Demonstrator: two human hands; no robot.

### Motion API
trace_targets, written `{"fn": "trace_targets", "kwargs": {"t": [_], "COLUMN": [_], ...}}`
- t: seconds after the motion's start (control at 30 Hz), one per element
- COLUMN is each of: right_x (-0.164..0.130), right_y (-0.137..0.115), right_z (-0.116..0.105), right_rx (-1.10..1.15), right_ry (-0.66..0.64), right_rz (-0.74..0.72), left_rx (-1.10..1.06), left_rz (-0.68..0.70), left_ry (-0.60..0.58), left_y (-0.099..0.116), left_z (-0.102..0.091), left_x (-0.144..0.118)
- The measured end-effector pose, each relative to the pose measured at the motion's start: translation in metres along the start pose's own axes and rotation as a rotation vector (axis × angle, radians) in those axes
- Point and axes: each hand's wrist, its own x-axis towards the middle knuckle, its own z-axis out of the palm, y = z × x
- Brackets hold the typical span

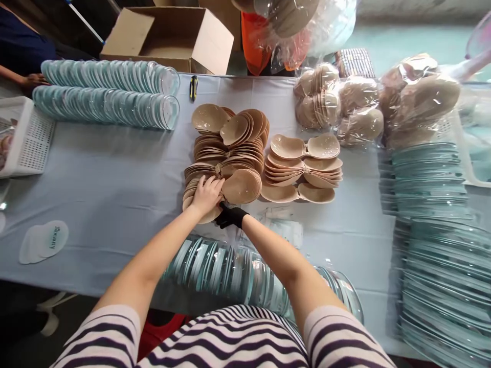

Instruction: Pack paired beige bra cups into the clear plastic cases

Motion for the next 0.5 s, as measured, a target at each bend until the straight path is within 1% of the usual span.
{"fn": "trace_targets", "kwargs": {"t": [0.03, 0.07, 0.1, 0.17, 0.23, 0.3, 0.33, 0.4, 0.43, 0.5], "right_x": [-0.005, -0.009, -0.014, -0.020, -0.023, -0.021, -0.018, -0.012, -0.009, -0.004], "right_y": [-0.002, -0.005, -0.010, -0.022, -0.030, -0.032, -0.029, -0.020, -0.013, 0.000], "right_z": [-0.002, -0.004, -0.009, -0.024, -0.046, -0.068, -0.077, -0.087, -0.087, -0.081], "right_rx": [-0.064, -0.124, -0.186, -0.322, -0.515, -0.658, -0.662, -0.559, -0.480, -0.357], "right_ry": [-0.047, -0.066, -0.052, 0.051, 0.196, 0.352, 0.417, 0.511, 0.547, 0.588], "right_rz": [-0.025, -0.050, -0.082, -0.182, -0.340, -0.471, -0.490, -0.449, -0.400, -0.305], "left_rx": [0.011, 0.029, 0.053, 0.110, 0.151, 0.166, 0.169, 0.173, 0.174, 0.170], "left_rz": [-0.007, -0.009, -0.001, 0.029, 0.049, 0.036, 0.021, 0.002, -0.007, -0.024], "left_ry": [-0.009, -0.023, -0.044, -0.089, -0.114, -0.112, -0.105, -0.094, -0.088, -0.078], "left_y": [0.001, 0.002, 0.003, 0.005, 0.008, 0.011, 0.012, 0.015, 0.017, 0.020], "left_z": [0.001, 0.002, 0.002, 0.002, 0.002, 0.002, 0.003, 0.007, 0.009, 0.013], "left_x": [-0.002, -0.003, -0.003, 0.000, 0.001, -0.002, -0.004, -0.009, -0.012, -0.016]}}
